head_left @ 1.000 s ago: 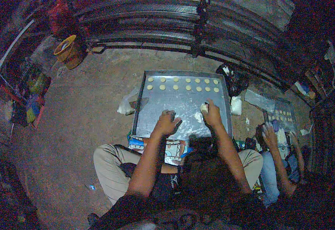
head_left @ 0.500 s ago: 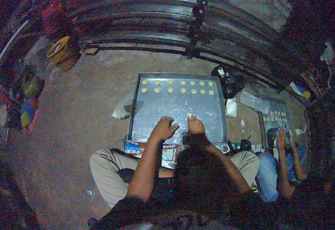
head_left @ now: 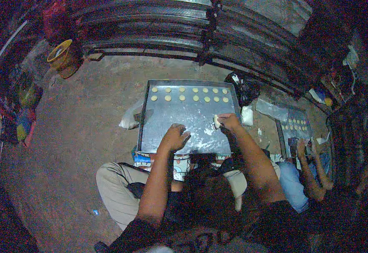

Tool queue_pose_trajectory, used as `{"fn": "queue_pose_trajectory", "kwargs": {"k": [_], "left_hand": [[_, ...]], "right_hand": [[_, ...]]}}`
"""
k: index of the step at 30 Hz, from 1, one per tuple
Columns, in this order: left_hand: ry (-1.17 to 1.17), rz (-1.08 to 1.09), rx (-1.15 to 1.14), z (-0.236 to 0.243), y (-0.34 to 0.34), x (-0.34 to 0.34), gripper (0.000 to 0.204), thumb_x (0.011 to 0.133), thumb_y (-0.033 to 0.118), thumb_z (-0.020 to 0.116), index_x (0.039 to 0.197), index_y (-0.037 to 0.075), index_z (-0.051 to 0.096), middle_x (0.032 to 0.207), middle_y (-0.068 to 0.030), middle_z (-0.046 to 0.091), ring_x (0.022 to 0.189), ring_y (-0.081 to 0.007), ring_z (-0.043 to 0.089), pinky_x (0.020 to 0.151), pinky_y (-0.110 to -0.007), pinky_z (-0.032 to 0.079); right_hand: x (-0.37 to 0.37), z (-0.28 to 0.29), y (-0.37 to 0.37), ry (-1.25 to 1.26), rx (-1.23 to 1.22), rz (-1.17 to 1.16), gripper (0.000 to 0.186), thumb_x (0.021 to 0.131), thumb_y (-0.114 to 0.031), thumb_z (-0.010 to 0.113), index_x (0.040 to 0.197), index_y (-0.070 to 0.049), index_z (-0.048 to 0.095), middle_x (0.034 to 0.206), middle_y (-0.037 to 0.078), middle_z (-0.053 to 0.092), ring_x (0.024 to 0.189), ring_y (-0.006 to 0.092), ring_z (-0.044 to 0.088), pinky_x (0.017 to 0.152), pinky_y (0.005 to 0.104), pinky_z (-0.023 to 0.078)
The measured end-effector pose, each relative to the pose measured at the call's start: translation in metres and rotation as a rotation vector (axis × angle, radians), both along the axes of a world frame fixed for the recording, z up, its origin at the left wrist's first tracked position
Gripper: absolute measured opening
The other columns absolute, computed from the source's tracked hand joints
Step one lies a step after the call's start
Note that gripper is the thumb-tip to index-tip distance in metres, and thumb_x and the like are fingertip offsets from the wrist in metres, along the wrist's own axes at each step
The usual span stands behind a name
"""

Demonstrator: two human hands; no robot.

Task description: The person forms pieces of dough into small, flat rounds by hand and places them onto a metal tray.

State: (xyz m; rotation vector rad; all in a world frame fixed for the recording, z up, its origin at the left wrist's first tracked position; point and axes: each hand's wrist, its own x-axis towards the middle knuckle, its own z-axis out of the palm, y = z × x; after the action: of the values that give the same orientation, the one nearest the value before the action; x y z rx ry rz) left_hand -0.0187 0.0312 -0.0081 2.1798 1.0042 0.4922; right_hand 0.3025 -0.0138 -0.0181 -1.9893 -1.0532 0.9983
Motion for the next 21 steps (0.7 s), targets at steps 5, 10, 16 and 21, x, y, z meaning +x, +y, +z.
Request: {"fn": "queue_pose_trajectory", "kwargs": {"k": [5,10,16,21], "left_hand": [[-0.079,0.082,-0.097,0.012,0.000,0.007,0.044,0.089,0.035,0.068,0.112,-0.002,0.066,0.112,-0.0216,0.066,0.102,-0.0345,0.065,0.091,-0.041,0.051],[-0.023,0.070,-0.062,0.005,0.004,-0.001,0.044,0.090,0.034,0.066,0.113,-0.004,0.065,0.114,-0.0231,0.064,0.104,-0.0369,0.063,0.091,-0.042,0.050],[-0.005,0.102,-0.094,0.016,0.006,-0.002,0.047,0.090,0.036,0.064,0.116,-0.004,0.064,0.122,-0.0254,0.060,0.115,-0.0402,0.058,0.099,-0.045,0.046],[0.041,0.047,-0.088,0.000,0.011,0.003,0.046,0.090,0.036,0.066,0.117,-0.002,0.064,0.118,-0.0244,0.063,0.114,-0.0389,0.059,0.098,-0.045,0.047]], "right_hand": [[-0.030,0.011,-0.019,-0.609,0.141,0.102,0.033,0.079,-0.013,0.072,0.110,-0.001,0.071,0.105,0.020,0.072,0.094,0.0310,0.071,0.086,0.0375,0.055],[-0.082,-0.038,-0.020,-0.871,0.187,0.327,0.031,0.081,-0.018,0.067,0.107,-0.002,0.069,0.091,0.019,0.069,0.088,0.0378,0.066,0.083,0.0470,0.053],[-0.167,0.007,-0.046,-0.742,0.154,0.520,0.027,0.082,-0.032,0.064,0.090,-0.007,0.072,0.099,0.018,0.069,0.095,0.0385,0.066,0.087,0.0488,0.052],[-0.144,0.008,-0.039,-0.727,0.011,0.573,0.028,0.082,-0.033,0.066,0.084,-0.006,0.073,0.094,0.016,0.071,0.093,0.0360,0.067,0.086,0.0460,0.053]]}}
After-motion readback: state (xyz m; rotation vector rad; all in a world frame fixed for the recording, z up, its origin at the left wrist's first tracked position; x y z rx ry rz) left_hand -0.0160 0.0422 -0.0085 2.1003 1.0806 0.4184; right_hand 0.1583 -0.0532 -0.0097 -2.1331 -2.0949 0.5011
